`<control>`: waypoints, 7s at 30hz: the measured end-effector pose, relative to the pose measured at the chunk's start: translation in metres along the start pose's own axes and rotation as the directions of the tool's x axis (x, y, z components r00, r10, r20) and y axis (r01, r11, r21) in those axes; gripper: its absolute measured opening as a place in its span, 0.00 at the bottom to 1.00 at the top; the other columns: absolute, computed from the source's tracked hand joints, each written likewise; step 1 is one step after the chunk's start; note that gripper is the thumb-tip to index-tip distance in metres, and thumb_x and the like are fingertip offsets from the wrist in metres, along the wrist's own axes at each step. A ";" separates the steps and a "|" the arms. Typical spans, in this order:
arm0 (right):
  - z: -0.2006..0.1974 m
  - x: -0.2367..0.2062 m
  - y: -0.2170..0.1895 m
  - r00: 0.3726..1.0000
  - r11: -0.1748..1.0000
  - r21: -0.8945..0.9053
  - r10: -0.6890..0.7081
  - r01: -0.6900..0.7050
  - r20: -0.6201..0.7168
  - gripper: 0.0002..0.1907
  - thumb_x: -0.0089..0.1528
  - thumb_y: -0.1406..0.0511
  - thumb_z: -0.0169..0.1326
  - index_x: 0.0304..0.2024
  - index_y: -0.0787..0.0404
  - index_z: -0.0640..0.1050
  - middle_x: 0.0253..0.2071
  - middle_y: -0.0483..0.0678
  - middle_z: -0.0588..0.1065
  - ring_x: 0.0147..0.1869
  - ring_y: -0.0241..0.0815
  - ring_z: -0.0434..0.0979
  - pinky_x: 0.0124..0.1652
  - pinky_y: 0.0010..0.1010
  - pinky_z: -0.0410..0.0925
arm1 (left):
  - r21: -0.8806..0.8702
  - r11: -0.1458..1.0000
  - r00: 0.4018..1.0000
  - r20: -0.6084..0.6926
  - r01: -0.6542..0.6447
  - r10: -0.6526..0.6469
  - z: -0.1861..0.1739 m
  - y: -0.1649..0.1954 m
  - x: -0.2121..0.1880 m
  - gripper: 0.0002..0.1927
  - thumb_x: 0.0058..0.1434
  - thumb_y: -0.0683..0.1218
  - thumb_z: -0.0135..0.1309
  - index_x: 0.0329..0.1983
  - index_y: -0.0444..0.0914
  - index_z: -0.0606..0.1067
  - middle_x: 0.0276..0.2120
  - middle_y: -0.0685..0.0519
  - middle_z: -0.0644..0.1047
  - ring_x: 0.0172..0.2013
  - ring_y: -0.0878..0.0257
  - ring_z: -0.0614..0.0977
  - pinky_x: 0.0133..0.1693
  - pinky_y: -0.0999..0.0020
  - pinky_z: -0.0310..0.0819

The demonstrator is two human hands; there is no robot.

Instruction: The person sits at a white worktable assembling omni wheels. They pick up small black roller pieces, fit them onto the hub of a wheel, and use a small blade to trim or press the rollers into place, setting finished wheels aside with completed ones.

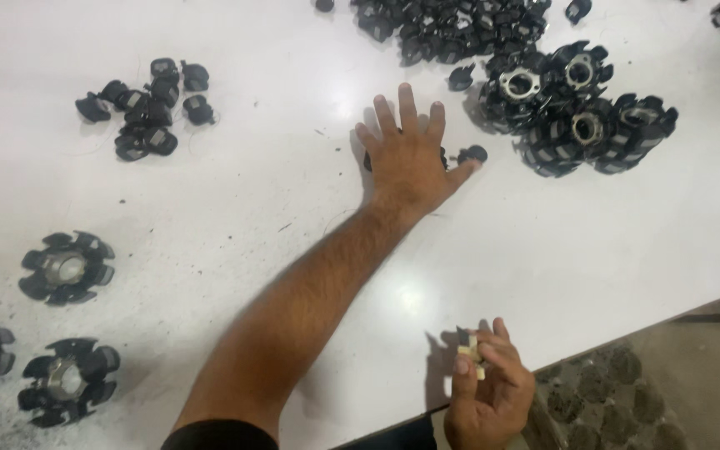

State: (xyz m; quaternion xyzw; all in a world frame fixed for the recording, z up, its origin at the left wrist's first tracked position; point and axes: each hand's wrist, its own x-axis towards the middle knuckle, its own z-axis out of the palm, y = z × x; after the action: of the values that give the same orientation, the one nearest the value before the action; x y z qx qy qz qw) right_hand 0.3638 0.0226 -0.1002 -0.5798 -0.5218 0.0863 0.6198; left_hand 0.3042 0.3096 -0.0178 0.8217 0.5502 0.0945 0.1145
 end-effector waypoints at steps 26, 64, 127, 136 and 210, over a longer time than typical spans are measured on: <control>0.056 -0.035 -0.091 0.943 0.969 0.029 0.231 -0.244 0.241 0.15 0.68 0.72 0.54 0.55 0.72 0.67 0.51 0.63 0.73 0.61 0.52 0.77 0.61 0.44 0.73 | -0.072 0.829 0.829 -0.033 0.555 -0.558 -0.135 -0.229 -0.484 0.48 0.53 0.69 0.60 0.73 0.45 0.62 0.68 0.50 0.62 0.69 0.56 0.64 0.67 0.55 0.61; 0.075 -0.053 -0.124 0.824 0.974 0.194 -0.206 0.119 0.527 0.15 0.59 0.74 0.59 0.47 0.62 0.72 0.38 0.45 0.80 0.53 0.46 0.83 0.71 0.57 0.61 | -0.263 0.931 0.951 -0.243 -0.252 0.189 -0.084 -0.126 -0.393 0.15 0.54 0.42 0.60 0.45 0.37 0.75 0.60 0.41 0.69 0.65 0.43 0.70 0.59 0.47 0.67; 0.084 -0.053 -0.117 0.774 0.971 0.095 -0.234 0.222 0.588 0.13 0.59 0.74 0.60 0.44 0.61 0.73 0.39 0.49 0.80 0.49 0.45 0.84 0.65 0.54 0.69 | -0.267 0.959 0.938 -0.346 -0.098 -0.001 -0.044 -0.146 -0.388 0.11 0.62 0.43 0.64 0.45 0.37 0.76 0.57 0.51 0.74 0.56 0.55 0.78 0.54 0.59 0.74; 0.085 -0.050 -0.115 0.752 0.973 0.072 -0.217 0.221 0.622 0.12 0.58 0.73 0.62 0.42 0.62 0.74 0.40 0.51 0.79 0.48 0.46 0.83 0.65 0.56 0.69 | -0.284 0.932 0.963 -0.209 -0.227 0.171 -0.054 -0.145 -0.387 0.15 0.54 0.41 0.62 0.44 0.35 0.74 0.49 0.47 0.76 0.50 0.51 0.81 0.49 0.57 0.77; 0.056 -0.048 -0.102 0.897 0.985 0.087 -0.172 0.149 0.407 0.13 0.58 0.72 0.60 0.44 0.60 0.75 0.40 0.50 0.79 0.53 0.46 0.81 0.71 0.56 0.61 | -0.294 0.955 0.996 0.089 0.039 -0.014 -0.085 -0.154 -0.378 0.54 0.51 0.53 0.69 0.75 0.39 0.51 0.67 0.42 0.63 0.68 0.46 0.64 0.68 0.48 0.57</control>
State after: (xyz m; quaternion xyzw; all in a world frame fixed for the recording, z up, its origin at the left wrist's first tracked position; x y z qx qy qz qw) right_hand 0.2497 -0.0086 -0.0562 -0.4866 -0.6846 0.1694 0.5156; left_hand 0.0020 0.0240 0.0071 0.7912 0.5354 0.1389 0.2609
